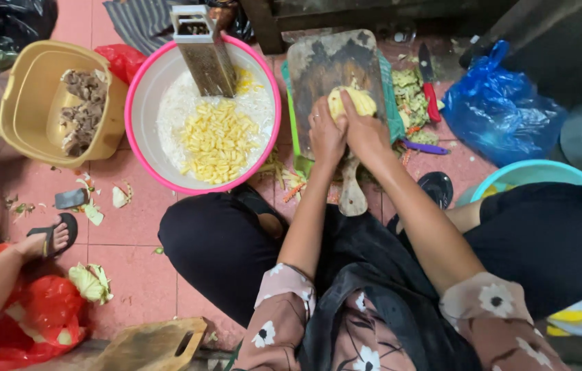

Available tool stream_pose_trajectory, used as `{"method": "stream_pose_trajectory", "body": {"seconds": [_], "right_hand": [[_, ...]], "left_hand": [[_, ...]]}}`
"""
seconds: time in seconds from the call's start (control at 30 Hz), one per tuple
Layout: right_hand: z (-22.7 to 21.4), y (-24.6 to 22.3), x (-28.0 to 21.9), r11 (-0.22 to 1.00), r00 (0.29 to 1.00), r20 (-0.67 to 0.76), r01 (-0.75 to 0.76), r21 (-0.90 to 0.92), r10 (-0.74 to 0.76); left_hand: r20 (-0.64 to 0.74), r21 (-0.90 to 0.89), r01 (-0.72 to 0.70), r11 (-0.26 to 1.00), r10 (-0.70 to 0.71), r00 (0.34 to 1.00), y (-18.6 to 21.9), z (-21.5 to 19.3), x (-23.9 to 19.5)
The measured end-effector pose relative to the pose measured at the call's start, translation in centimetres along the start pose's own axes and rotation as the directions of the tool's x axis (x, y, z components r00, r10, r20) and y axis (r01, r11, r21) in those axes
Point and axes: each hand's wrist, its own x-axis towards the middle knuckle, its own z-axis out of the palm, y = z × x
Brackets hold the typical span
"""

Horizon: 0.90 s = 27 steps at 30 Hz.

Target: Peel a pineapple using a knife.

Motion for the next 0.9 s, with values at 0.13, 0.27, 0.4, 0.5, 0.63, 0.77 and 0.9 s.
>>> {"method": "stream_pose_trajectory", "body": {"seconds": [0.13,0.27,0.4,0.5,0.63,0.77,0.9], "right_hand": [[-1.5,0.1,-3.7,0.999,0.999,0.036,-0.034,0.024,0.033],[-2.3,0.3,-5.4,0.998,1.000,-0.023,0.022,0.051,-0.021],[-2.1,0.7,-5.9,0.996,0.993,-0.071,0.091,0.002,-0.091],[-2.6,0.5,-6.1,0.989,0.990,-0.081,0.122,0.085,-0.115],[-2.4,0.1,-5.1,0.968,0.982,-0.096,0.180,0.176,-0.165],[-4.9,-1.5,-4.6,0.987,0.991,-0.012,0.137,0.083,-0.136],[-10.0,-5.6,-8.5,0.976,0.987,-0.074,0.151,0.157,-0.141]], "left_hand": [[0.015,-0.028,0.005,1.000,-0.004,1.000,1.2,0.5,-1.5],[-0.172,0.028,-0.109,0.994,0.113,0.979,0.3,3.3,-2.1],[-0.306,0.005,-0.175,0.985,0.168,0.937,0.1,3.6,-2.9],[-0.378,-0.010,-0.210,0.978,0.191,0.906,0.6,3.6,-2.7],[-0.470,0.110,-0.202,0.973,0.230,0.852,-0.1,2.8,-1.9],[-0.465,0.126,-0.194,0.973,0.231,0.855,0.1,1.7,-1.0],[-0.424,0.045,-0.203,0.978,0.203,0.883,-2.7,2.9,-0.4]]}}
